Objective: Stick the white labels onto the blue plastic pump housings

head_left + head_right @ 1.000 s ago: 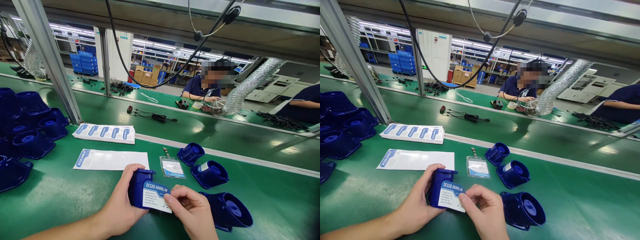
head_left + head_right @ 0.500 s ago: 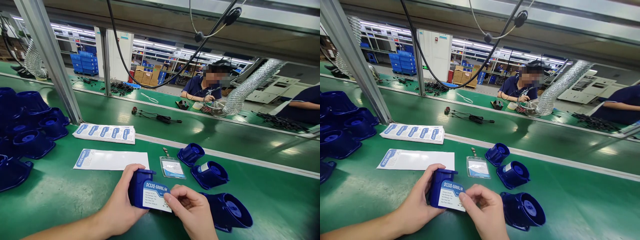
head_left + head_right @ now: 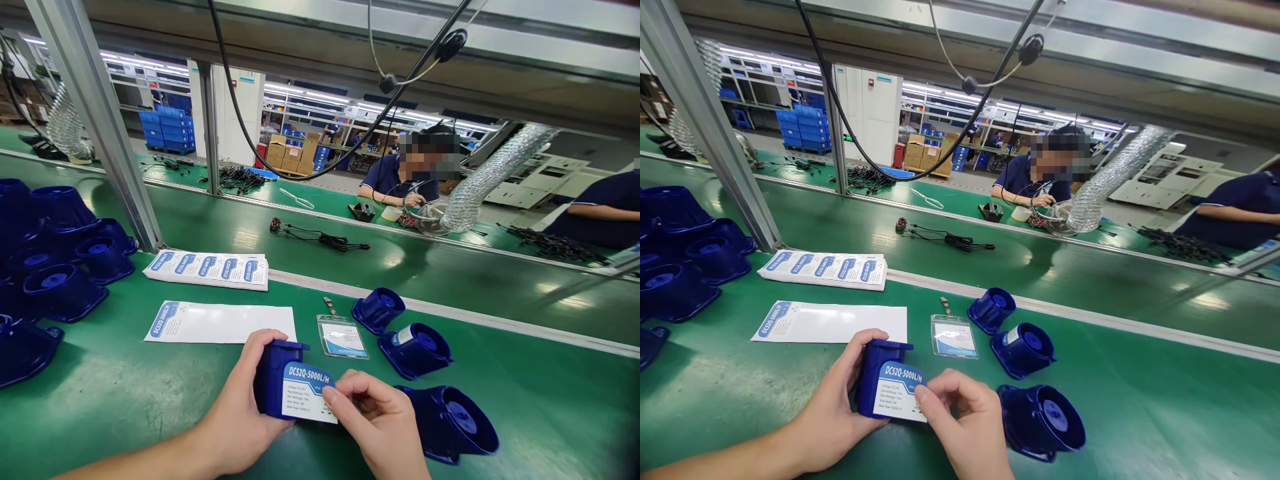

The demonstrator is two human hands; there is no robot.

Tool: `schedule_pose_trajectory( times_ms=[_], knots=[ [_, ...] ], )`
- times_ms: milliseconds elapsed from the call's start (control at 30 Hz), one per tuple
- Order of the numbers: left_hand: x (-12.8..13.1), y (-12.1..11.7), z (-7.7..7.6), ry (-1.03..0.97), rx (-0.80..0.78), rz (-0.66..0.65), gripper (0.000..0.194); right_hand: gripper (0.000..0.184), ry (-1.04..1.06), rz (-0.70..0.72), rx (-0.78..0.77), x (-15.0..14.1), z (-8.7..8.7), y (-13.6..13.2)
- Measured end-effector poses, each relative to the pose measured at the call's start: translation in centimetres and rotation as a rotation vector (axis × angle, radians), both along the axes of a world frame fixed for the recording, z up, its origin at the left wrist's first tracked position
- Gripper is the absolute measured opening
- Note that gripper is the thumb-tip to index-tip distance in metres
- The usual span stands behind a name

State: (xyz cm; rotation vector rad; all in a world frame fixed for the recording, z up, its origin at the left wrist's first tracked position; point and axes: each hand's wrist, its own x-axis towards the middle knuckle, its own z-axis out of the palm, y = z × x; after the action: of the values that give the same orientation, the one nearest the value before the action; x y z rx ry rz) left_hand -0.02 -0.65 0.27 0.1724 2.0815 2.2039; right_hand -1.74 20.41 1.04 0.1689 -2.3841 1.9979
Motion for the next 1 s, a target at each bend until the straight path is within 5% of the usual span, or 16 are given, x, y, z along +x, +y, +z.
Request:
schedule_pose_trajectory(
  times_ms=[400, 533, 700, 1000],
  knots=[
    [-0.1, 0.0, -0.1, -0.049, 0.063, -0.032, 0.087, 0.036, 0.298, 0.02, 0.278, -1.2, -0.7, 1.0],
    [-0.4, -0.1, -0.6, -0.027, 0.013, -0.018, 0.088, 0.041, 0.073, 0.054, 0.145, -2.1, -1.0, 1.0],
    [-0.5, -0.4, -1.4, 0.269, -0.282, 0.051, 0.076, 0.079, -0.195, 0.285, -0.078, -2.0, -0.8, -0.1],
    [-0.1, -0.2, -1.9, 0.56, -0.607, 0.058, 0.068, 0.085, -0.205, 0.259, -0.153, -1.4, -1.2, -1.7]
  ],
)
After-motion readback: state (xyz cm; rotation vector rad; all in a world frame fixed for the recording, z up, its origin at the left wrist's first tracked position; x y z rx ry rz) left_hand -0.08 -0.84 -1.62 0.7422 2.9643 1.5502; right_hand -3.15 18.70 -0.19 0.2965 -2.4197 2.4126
